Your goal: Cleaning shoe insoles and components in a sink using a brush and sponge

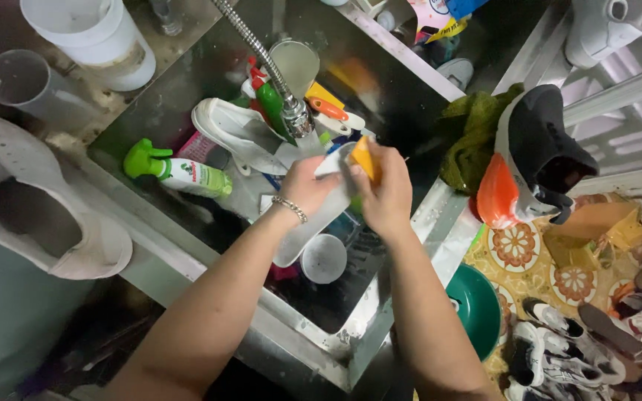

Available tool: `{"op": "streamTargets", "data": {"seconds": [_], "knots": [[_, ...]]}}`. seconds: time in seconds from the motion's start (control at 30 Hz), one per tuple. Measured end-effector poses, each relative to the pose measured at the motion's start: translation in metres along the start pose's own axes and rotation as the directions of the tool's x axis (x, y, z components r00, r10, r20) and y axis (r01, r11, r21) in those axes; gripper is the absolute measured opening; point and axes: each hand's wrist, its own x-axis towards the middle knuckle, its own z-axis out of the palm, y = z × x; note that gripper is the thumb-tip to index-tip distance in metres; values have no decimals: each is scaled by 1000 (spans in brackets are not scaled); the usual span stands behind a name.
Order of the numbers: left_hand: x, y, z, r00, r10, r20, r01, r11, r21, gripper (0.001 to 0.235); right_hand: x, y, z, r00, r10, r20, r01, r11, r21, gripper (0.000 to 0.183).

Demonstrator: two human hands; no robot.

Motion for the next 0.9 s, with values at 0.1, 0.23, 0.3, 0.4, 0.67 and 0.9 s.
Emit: {"op": "streamTargets", "data": {"seconds": [0.1, 0.23, 0.3, 0.4, 0.67, 0.9], "knots": [[-3, 4, 9, 999, -47, 1, 47, 999, -17, 35, 15, 12, 6, 993, -97, -59, 98, 995, 10, 41], [0, 13, 5, 1000, -13, 1, 13, 1000, -18, 40, 18, 24, 16, 974, -184, -131, 182, 983, -29, 34], [0, 7, 8, 999, -48, -26, 47, 998, -39, 26, 12, 15, 19, 973, -231, -4, 231, 971, 53, 42], [27, -19, 27, 999, 20, -25, -22, 998, -63, 20, 2, 17, 20, 966, -253, 54, 248, 965, 80, 38], [13, -33, 32, 998, -57, -32, 50, 982, -180, 29, 5, 22, 25, 972, -235, 30, 233, 971, 49, 28], [5, -17, 24, 995, -69, -67, 60, 989, -132, 35, 5, 31, 31, 970, -242, 28, 239, 968, 76, 43]]}}
